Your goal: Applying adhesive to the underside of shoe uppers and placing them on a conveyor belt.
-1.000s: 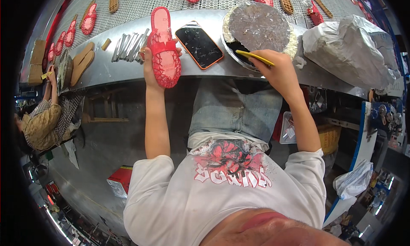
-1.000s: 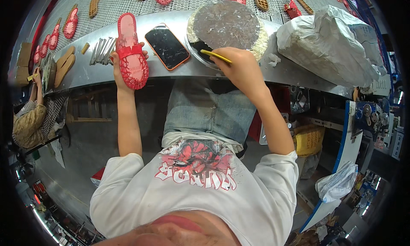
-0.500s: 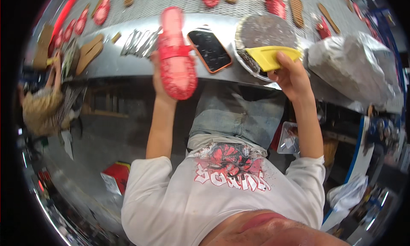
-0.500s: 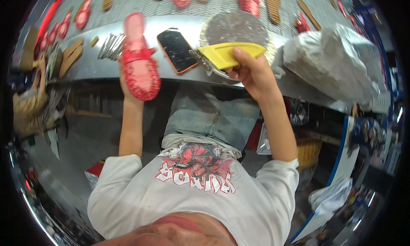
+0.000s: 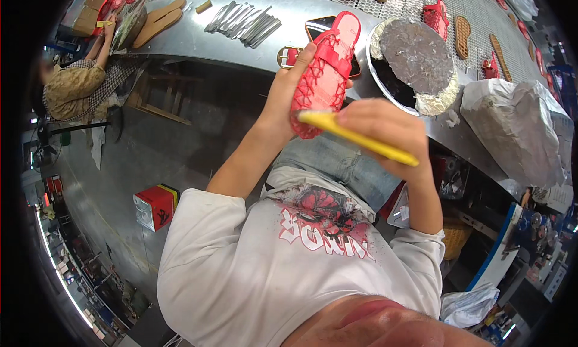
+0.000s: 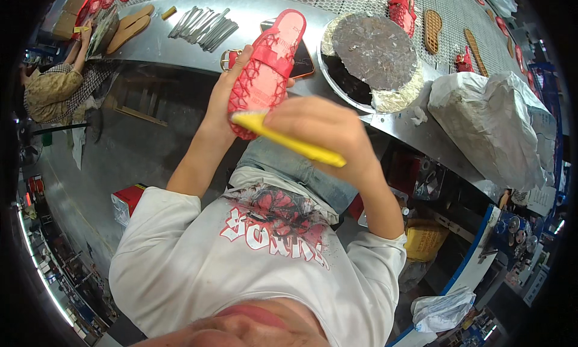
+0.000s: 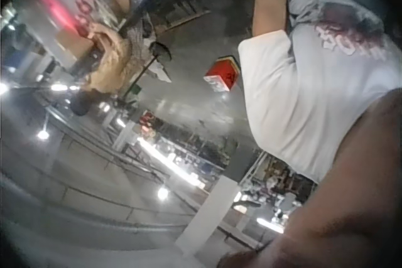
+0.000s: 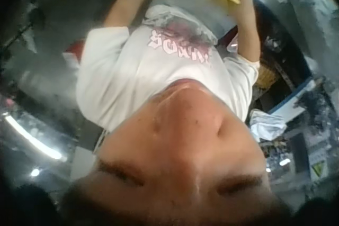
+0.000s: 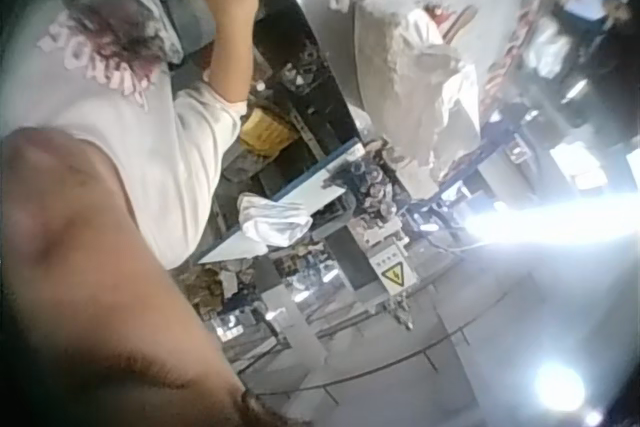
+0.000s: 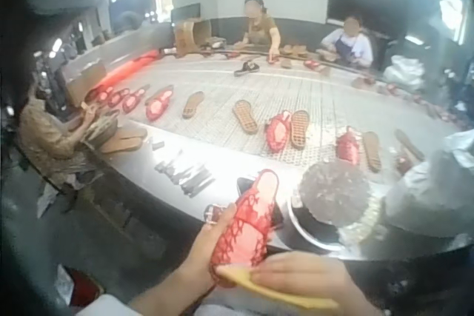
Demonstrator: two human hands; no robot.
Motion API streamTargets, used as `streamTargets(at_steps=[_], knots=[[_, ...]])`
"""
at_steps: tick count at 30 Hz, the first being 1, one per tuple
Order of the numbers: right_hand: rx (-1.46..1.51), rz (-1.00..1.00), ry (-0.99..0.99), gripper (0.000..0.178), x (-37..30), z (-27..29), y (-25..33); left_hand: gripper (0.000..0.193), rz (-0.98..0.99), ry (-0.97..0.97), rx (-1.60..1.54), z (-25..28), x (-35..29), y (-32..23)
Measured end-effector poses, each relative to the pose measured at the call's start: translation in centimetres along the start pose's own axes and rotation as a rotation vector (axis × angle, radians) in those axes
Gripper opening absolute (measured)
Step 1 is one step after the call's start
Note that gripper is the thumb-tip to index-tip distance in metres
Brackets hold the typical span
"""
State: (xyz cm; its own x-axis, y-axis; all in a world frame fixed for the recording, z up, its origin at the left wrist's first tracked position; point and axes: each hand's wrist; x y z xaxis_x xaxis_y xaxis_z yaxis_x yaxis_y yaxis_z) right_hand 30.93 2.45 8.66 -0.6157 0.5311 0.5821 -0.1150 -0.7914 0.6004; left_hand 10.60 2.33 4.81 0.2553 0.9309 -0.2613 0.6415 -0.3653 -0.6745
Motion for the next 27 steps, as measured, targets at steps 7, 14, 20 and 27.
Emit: streamTargets(at_steps=[7,14,20,27], knots=[[0.266,-0.111,0.108,0.018,-0.7,0.6,0.5,0.057,-0.016,-0.024,-0.136,0.6,1.2,0.8],[0.382,-0.233,-0.084,0.019,-1.5,1.0,-0.6,0.058,-0.103,-0.118,-0.084,-0.5,0.4,1.1],[0.292,-0.492,-0.141,0.017,-1.6,0.5,-0.7,0.057,-0.108,-0.094,-0.193,0.5,0.8,1.2],[0.603,-0.549,-0.082,0.015,-2.5,0.4,-2.0,0.059,-0.091,-0.042,-0.112,0.8,0.4,1.2]])
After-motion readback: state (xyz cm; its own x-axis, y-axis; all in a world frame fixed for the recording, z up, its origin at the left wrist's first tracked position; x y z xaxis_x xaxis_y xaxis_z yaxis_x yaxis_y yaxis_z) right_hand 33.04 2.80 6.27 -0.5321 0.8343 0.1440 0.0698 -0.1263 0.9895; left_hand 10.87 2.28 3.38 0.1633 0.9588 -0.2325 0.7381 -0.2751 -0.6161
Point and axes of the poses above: each hand's wrist, its own x-axis towards the middle knuckle, its own z-axis out of the back of the hand, y = z × x, and after that the axes turned 5 degrees about y, right-handed
